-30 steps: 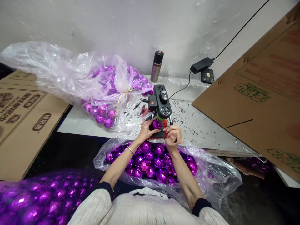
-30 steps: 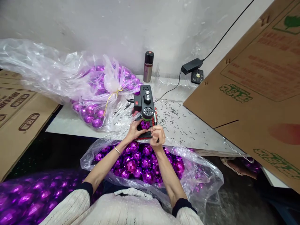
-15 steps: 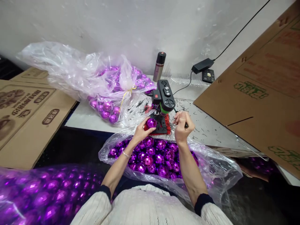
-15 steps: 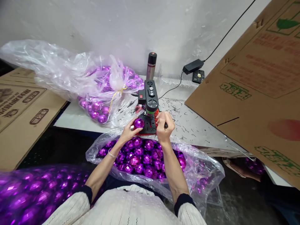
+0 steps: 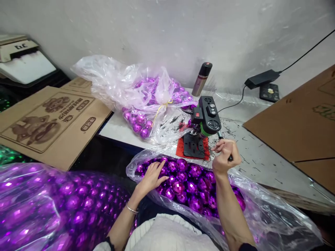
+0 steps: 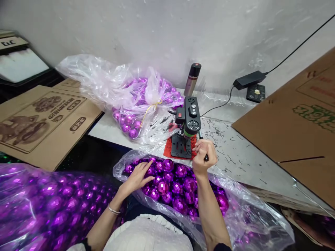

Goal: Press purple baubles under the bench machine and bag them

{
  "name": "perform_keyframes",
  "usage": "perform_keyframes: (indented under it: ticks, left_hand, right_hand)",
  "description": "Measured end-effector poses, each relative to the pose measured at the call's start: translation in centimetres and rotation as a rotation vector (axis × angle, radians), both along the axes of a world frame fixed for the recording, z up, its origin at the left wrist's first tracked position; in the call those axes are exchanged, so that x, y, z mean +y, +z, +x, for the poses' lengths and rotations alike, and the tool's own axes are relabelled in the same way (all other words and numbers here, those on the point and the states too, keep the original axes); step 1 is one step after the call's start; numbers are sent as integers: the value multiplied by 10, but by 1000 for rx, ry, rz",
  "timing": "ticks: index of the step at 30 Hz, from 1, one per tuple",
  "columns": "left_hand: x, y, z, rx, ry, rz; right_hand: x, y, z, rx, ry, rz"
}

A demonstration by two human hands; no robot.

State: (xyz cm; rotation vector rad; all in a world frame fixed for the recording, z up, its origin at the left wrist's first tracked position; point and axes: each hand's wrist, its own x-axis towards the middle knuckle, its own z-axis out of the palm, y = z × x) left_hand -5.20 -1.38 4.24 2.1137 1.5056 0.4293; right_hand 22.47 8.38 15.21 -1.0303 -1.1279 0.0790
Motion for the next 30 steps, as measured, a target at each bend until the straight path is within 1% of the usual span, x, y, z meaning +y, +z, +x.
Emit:
perform_keyframes:
  ticks: [2,3,5,6,7,8,10,11,12,13,15,17,20,24,27,30]
  left_hand:
    - [20,20,-4,-27,-17,88]
    - [35,30,-4,-66,-12,142]
    - [71,47,3,-163,5,235]
    - [91,53,9,-199,12,253]
    - [111,57,17,-216,18,239]
    - [131,60,26,-207,39,186]
    - [162,61,45,-141,156,35]
    - [172,61,53,-94,231,-33]
    - [177,59,59,-42,308,-73]
    - [179,57,64,10,378,-78]
    - [175,53,67,100,477,2]
    - [167,52,63,177,527,101]
    - [162,55,48,286,533,156]
    - [170,64,26,352,444,219]
    - [178,66,14,323,442,228]
    - [183,61,2,180,472,274]
  right_hand:
    - [0,-1,0,-6,2,5]
    - [0,-2,0,1,2,11]
    - [1,-3,-1,27,2,23]
    - [1,-3,-1,36,2,27]
    - [1,-4,-1,41,1,31]
    - [1,-4,-1,37,-2,32]
    - [1,-4,1,10,-3,29]
    - [1,-4,1,-4,-4,29]
    - [1,-5,2,-15,-2,30]
    - [1,-5,3,-22,1,30]
    - [1,-7,4,-24,0,32]
    - [2,-9,4,-24,-12,35]
    - [2,-11,4,-38,-30,41]
    - [2,-13,5,-62,-20,43]
    - [0,-15,7,-81,-19,26]
    - [-2,-15,10,-116,-8,14]
